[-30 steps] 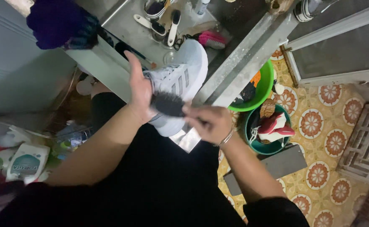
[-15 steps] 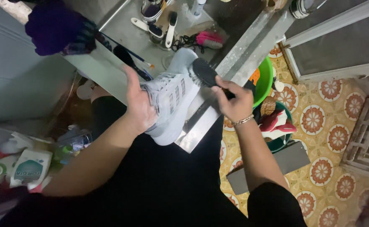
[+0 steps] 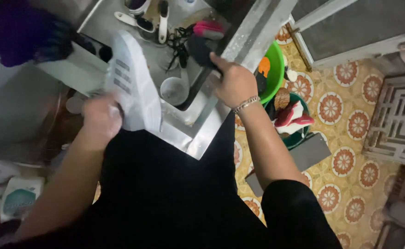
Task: The person is washing a pair of sneakers in a sink using a brush and water.
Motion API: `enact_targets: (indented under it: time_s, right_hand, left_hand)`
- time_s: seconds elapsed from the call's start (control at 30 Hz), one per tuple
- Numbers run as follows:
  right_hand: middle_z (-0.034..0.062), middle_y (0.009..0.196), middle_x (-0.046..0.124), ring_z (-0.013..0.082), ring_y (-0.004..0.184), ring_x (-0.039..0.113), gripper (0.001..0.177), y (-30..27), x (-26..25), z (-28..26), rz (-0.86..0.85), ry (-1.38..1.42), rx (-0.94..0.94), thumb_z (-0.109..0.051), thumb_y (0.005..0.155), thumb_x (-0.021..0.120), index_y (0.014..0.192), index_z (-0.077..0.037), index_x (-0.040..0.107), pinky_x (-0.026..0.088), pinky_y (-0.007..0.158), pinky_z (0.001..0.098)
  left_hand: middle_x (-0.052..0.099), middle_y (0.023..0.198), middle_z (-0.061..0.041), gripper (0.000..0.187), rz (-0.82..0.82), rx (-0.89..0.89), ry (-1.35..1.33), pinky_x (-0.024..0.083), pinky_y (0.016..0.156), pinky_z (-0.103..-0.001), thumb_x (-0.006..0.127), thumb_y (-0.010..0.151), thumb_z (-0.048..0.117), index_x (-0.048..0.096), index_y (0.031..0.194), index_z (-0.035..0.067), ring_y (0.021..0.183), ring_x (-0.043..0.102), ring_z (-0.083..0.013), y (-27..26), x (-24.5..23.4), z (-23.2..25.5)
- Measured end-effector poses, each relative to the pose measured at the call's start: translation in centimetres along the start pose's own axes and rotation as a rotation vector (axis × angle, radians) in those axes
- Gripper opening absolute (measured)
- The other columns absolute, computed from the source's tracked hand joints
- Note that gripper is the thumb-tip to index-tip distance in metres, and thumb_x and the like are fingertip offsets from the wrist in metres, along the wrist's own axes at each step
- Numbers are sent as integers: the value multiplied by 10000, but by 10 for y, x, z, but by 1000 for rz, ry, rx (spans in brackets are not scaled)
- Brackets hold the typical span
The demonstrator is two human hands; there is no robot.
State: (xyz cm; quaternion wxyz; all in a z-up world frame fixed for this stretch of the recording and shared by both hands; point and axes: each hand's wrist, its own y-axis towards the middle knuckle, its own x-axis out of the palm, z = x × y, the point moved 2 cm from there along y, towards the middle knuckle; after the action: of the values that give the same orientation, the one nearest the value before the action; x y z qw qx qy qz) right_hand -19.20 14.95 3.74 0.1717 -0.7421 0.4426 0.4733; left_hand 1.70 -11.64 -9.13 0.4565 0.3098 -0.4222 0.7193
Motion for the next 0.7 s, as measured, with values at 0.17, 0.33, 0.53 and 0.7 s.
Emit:
enact_targets:
  time_s: [0.17, 0.33, 0.53, 0.7]
  right_hand:
    - [119, 1110, 730, 336, 1055, 692, 502, 25, 91, 4, -738, -482, -211, -131, 744, 713, 1243, -188, 702, 562, 841, 478]
    - [130, 1257, 714, 356, 1152, 689, 376, 36, 189, 8, -1003, -560, -240, -110, 840, 676, 1211, -112, 743, 587, 866, 497]
    - [144, 1296, 676, 365, 1166, 667, 336, 35, 213, -10, -1187, -570, -199, -137, 868, 667, 1195, -122, 743, 560, 901, 498]
    - [183, 1206, 719, 387, 1112, 694, 419, 41, 116, -13, -1017, -488, -42, -157, 809, 737, 1212, -51, 704, 580, 872, 481]
  left_hand:
    - [671, 1280, -120, 687, -94, 10, 1022, 476, 1054, -399, 846, 735, 137, 552, 1329, -43, 1206, 630, -223, -41, 82, 22]
    - [738, 1168, -102, 557, -47, 140, 1129, 522, 978, -331, 885, 750, 149, 641, 1216, -35, 1086, 688, -169, -69, 69, 10]
    - [778, 998, -110, 474, 213, 320, 1318, 554, 831, -290, 927, 730, 258, 713, 1048, -21, 905, 715, -138, -86, 69, -4]
    - [769, 932, -132, 495, 208, 371, 1365, 552, 767, -288, 929, 720, 288, 718, 1028, -36, 837, 720, -138, -80, 82, 6]
